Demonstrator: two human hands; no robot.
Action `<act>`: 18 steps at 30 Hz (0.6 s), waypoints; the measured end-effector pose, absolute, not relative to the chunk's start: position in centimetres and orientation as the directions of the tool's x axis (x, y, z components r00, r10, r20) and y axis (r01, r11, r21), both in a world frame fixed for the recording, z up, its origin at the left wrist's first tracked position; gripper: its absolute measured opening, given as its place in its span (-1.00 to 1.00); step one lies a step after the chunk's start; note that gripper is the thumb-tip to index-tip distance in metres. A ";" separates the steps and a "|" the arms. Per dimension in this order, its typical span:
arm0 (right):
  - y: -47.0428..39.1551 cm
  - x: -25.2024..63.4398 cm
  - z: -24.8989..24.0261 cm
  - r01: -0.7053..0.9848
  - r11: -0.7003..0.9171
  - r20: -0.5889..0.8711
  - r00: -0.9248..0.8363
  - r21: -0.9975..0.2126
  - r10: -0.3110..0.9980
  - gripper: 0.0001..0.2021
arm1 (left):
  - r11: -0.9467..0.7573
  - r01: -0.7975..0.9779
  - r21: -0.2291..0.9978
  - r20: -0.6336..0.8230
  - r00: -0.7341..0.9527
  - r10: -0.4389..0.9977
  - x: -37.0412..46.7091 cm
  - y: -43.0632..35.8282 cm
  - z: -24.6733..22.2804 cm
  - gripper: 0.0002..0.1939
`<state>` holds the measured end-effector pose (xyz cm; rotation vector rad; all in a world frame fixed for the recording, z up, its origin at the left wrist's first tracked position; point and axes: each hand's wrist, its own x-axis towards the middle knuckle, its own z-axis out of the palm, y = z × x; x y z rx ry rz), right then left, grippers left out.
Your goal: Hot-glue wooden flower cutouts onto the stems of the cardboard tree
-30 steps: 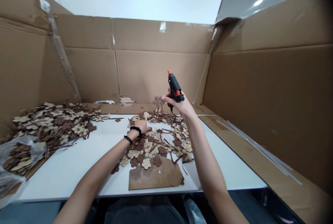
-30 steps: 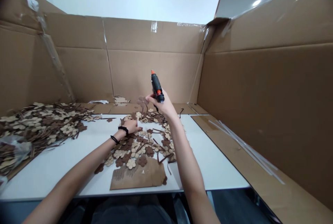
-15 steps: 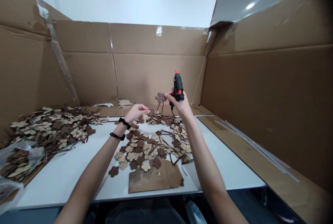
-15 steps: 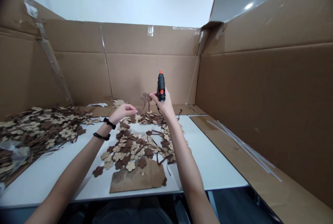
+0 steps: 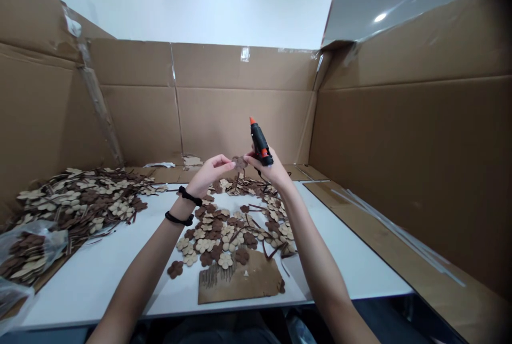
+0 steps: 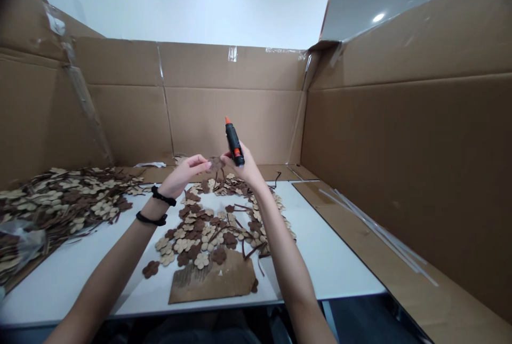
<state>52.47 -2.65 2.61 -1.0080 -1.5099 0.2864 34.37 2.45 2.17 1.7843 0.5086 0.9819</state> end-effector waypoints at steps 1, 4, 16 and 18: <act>-2.6 52.5 2.6 0.424 0.589 0.684 0.110 -0.688 0.721 -0.74 | -0.422 -0.085 0.902 0.388 0.585 0.712 34.4 2.5 2.1 -0.74; -2.5 52.7 2.5 0.431 0.592 0.684 0.085 -0.681 0.725 -0.74 | -0.444 -0.065 0.894 0.397 0.576 0.715 34.6 2.4 2.0 -0.73; -3.4 51.8 3.0 0.409 0.592 0.653 0.013 -0.695 0.757 -0.68 | -0.478 -0.150 0.865 0.485 0.488 0.725 35.3 2.0 1.5 -0.75; -3.2 51.8 2.9 0.401 0.597 0.659 0.023 -0.695 0.752 -0.67 | -0.475 -0.155 0.866 0.485 0.490 0.725 35.3 1.9 1.5 -0.76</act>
